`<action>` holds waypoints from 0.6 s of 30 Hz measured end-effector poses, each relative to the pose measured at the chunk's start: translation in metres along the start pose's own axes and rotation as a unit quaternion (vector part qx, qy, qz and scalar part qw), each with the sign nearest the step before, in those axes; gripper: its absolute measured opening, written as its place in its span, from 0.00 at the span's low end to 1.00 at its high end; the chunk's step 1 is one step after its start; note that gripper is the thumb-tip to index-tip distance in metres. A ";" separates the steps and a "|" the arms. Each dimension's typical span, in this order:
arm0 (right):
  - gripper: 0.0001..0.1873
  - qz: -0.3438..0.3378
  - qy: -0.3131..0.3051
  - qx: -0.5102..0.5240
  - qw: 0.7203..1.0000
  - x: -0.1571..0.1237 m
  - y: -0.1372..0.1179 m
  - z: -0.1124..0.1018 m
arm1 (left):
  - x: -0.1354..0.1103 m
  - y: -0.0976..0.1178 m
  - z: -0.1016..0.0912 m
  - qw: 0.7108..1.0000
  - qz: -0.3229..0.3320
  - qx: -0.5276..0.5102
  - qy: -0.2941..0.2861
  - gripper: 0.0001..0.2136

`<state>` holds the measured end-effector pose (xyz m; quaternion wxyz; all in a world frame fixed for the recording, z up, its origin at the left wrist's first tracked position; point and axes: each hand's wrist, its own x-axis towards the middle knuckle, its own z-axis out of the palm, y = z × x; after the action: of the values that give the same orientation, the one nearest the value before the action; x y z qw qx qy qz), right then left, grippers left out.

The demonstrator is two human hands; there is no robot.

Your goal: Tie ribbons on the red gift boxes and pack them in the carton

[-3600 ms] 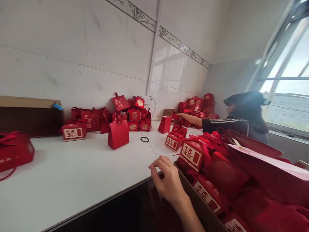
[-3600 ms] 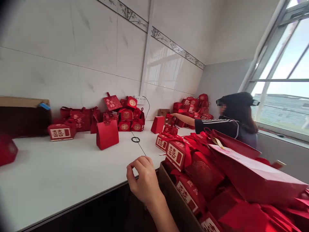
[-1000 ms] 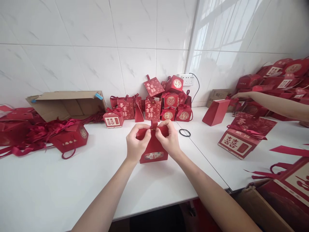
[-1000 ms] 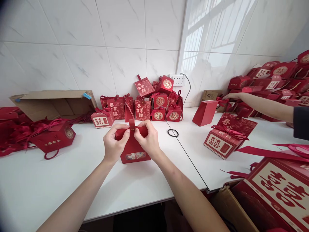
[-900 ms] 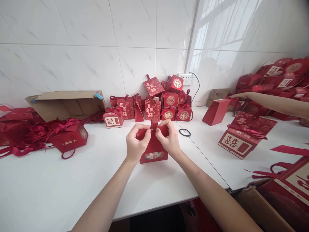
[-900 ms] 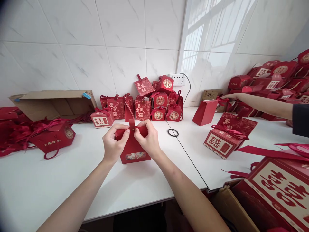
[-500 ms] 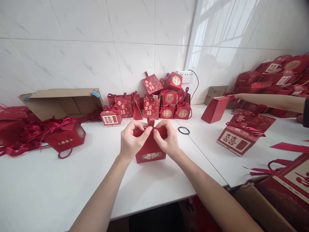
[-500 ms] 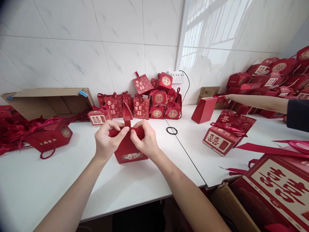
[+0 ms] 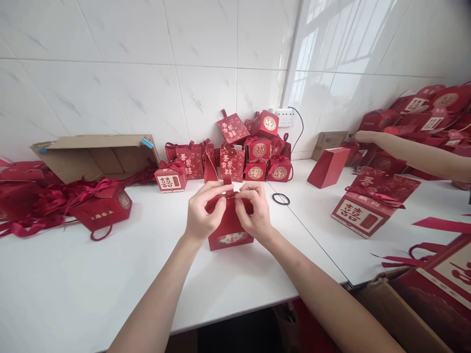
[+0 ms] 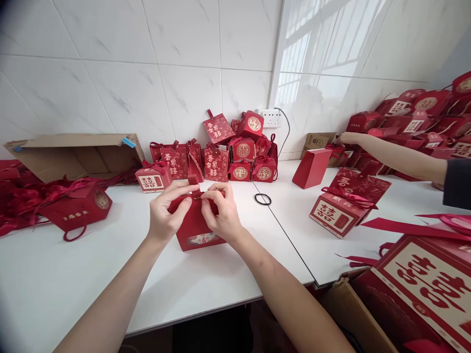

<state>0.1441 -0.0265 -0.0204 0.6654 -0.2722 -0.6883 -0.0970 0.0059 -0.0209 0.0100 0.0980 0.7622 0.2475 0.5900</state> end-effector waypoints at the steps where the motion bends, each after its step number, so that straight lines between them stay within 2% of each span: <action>1: 0.09 -0.002 -0.002 0.000 1.000 0.000 0.000 0.000 | 0.000 0.000 -0.001 1.000 0.000 -0.002 -0.006 0.13; 8: 0.10 0.005 -0.002 0.008 1.000 0.000 0.001 0.000 | 0.000 -0.001 -0.001 1.000 -0.011 -0.001 -0.012 0.15; 18: 0.08 0.029 0.006 -0.002 1.000 -0.001 0.003 0.002 | 0.000 -0.002 0.002 1.000 -0.024 0.010 0.005 0.11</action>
<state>0.1435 -0.0232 -0.0220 0.6714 -0.2926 -0.6761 -0.0808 0.0071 -0.0190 0.0084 0.1032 0.7540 0.2719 0.5890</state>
